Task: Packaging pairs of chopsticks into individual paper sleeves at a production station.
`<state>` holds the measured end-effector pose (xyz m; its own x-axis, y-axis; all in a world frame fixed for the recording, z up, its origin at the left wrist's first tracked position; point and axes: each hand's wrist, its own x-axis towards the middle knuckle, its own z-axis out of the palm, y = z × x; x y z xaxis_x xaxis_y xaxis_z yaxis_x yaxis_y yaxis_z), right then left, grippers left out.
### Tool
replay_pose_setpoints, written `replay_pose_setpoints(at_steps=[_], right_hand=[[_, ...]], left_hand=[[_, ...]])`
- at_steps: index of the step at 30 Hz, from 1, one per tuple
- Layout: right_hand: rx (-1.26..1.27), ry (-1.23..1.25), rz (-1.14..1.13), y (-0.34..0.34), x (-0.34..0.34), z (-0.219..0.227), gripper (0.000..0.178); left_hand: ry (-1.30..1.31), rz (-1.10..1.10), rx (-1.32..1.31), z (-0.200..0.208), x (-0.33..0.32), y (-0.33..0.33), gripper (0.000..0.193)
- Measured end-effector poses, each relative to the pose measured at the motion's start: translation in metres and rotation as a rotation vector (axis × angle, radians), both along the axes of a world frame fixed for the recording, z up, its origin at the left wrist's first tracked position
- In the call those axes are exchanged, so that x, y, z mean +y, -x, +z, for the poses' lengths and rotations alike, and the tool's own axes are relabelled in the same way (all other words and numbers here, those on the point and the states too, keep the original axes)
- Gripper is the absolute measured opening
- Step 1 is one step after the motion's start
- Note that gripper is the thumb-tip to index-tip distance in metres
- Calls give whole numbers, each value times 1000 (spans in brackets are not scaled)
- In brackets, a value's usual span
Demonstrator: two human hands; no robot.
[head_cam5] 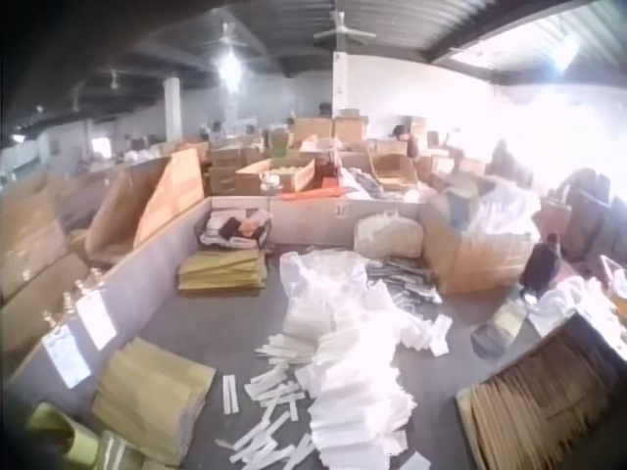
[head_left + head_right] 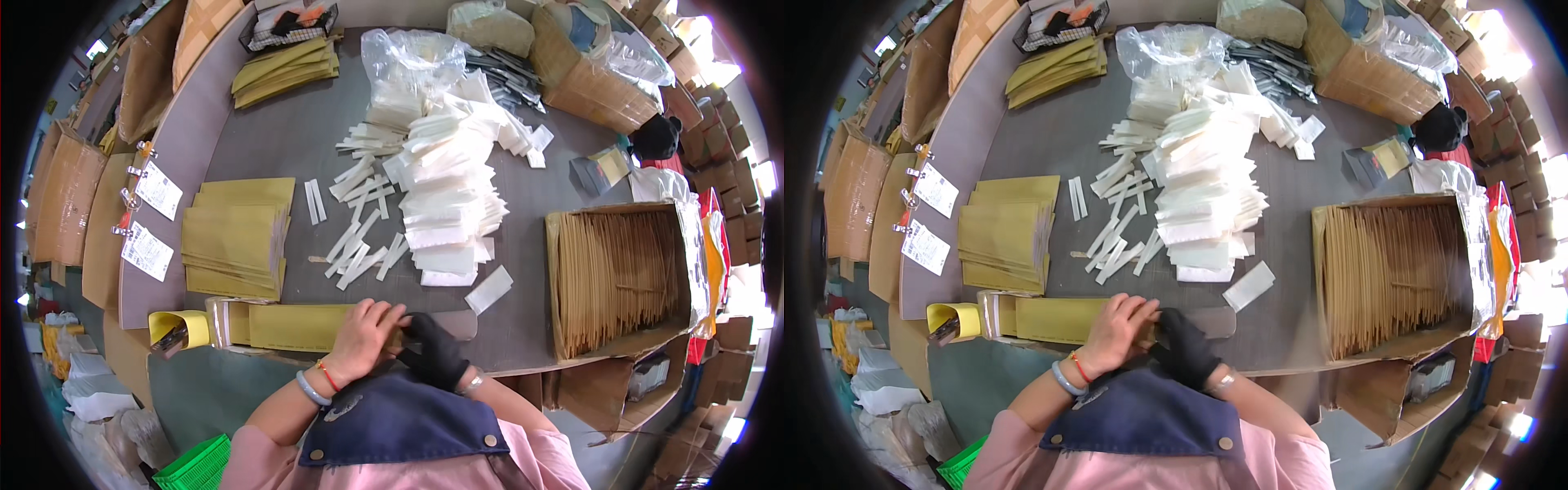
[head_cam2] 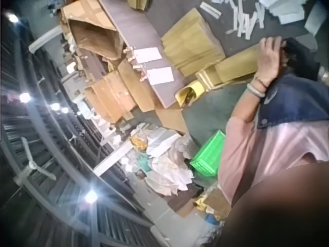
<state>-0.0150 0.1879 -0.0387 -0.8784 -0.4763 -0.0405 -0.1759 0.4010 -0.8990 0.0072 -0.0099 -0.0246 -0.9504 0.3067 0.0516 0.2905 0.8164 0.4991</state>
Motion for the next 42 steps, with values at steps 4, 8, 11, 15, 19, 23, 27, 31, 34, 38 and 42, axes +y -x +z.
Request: replay_pose_setpoints(at_steps=[4, 8, 11, 15, 19, 23, 27, 31, 34, 38, 42], right_hand=[[448, -448, 202, 19, 25, 20, 62], [444, -417, 53, 23, 47, 51, 57], [451, -408, -81, 27, 65, 59, 57], [455, -490, -22, 28, 63, 59, 62], [465, -521, 48, 26, 62, 63, 61], [461, -559, 109, 31, 61, 67, 61], [413, -475, 223, 31, 43, 44, 62], [473, -308, 268, 24, -17, 13, 62], [507, -207, 197, 27, -7, 26, 61], [576, -353, -97, 42, 61, 36, 49], [469, -567, -432, 50, 138, 48, 38]], left_hand=[[193, -235, -33, 21, -1, 12, 43], [98, -303, -7, 76, -44, 41, 14], [149, -99, 160, 86, -101, 59, 26], [-19, 416, 181, 27, -75, 12, 62], [33, 562, -9, -14, -32, -22, 91], [-132, 584, -6, -26, -38, -26, 97], [-115, 602, -42, -22, -34, -23, 98], [-115, 507, -60, -11, -36, -11, 87], [-122, 376, 85, -6, -27, 14, 61], [-104, 407, 200, -16, -3, 68, 25], [-1, 346, 125, -32, -20, 80, 13]])
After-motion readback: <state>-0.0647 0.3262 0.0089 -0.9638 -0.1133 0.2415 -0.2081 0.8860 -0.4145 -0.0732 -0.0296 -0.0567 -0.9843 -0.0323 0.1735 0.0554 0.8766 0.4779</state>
